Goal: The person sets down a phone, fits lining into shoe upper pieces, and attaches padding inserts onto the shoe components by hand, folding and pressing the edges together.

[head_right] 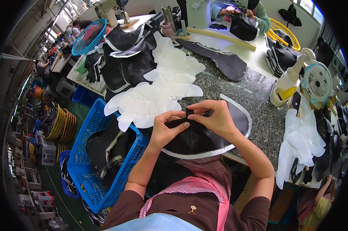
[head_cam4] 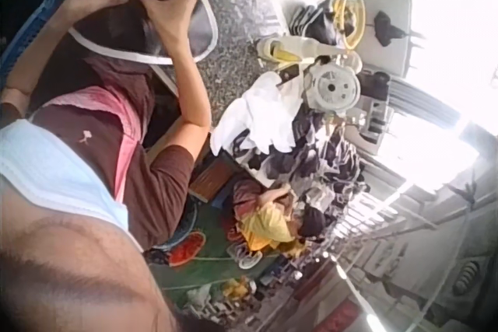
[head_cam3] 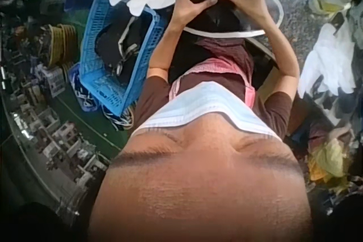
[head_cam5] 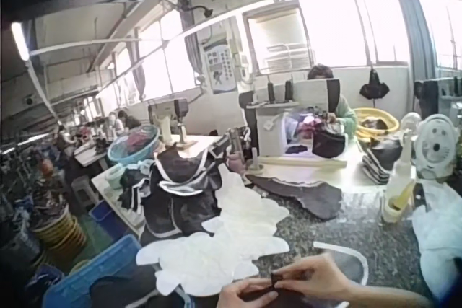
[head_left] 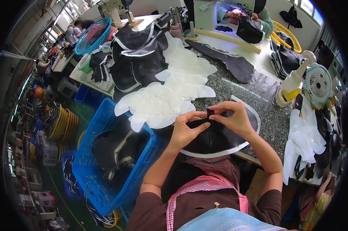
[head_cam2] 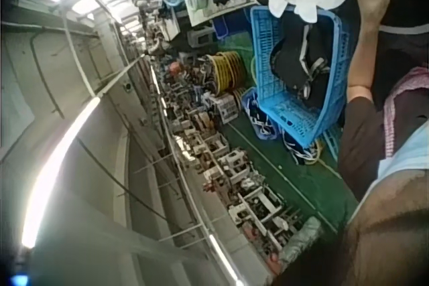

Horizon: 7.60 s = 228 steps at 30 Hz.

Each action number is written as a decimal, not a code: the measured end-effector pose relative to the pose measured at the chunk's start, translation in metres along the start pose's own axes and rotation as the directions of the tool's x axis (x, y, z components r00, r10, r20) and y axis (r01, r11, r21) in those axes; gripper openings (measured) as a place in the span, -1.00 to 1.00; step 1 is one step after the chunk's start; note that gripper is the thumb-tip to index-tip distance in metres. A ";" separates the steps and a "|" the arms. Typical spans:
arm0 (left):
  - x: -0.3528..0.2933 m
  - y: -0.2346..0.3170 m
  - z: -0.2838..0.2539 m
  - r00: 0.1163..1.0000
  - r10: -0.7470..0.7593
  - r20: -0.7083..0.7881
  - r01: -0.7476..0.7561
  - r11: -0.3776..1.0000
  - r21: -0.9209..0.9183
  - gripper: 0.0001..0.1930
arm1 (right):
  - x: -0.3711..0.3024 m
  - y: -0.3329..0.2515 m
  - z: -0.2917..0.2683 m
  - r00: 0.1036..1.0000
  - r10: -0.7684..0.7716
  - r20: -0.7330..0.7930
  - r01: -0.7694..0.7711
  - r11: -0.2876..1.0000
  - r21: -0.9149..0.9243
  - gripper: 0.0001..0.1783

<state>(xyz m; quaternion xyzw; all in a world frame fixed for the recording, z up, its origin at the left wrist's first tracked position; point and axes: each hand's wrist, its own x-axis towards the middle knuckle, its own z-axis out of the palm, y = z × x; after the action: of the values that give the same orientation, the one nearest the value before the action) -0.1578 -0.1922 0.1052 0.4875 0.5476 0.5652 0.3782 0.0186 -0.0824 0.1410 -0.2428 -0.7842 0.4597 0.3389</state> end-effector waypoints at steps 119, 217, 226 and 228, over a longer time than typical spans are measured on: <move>-0.032 0.006 0.131 0.898 -0.241 0.368 0.439 0.488 -0.754 -0.63 | -0.213 -0.054 -0.088 0.895 -0.408 -0.180 0.191 0.714 -0.673 -0.65; -0.170 -0.100 0.075 0.838 -0.143 0.526 0.239 0.964 -0.119 -0.86 | -0.282 0.057 0.062 0.759 0.651 -0.005 -0.428 0.505 0.749 -0.72; -0.160 -0.085 0.069 0.802 -0.072 0.593 0.116 0.993 -0.037 -0.86 | -0.294 0.055 0.069 0.786 0.593 0.173 -0.493 0.434 0.754 -0.65; -0.154 -0.069 0.064 0.730 0.192 0.656 -0.380 0.912 0.157 -0.85 | -0.298 0.047 0.067 0.838 0.528 0.138 -0.471 0.572 0.671 -0.66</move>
<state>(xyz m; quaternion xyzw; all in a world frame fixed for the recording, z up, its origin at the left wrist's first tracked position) -0.0666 -0.3159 0.0116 0.7748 0.3818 0.3387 0.3730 0.1659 -0.3044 -0.0154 -0.3299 -0.4444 0.7808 0.2900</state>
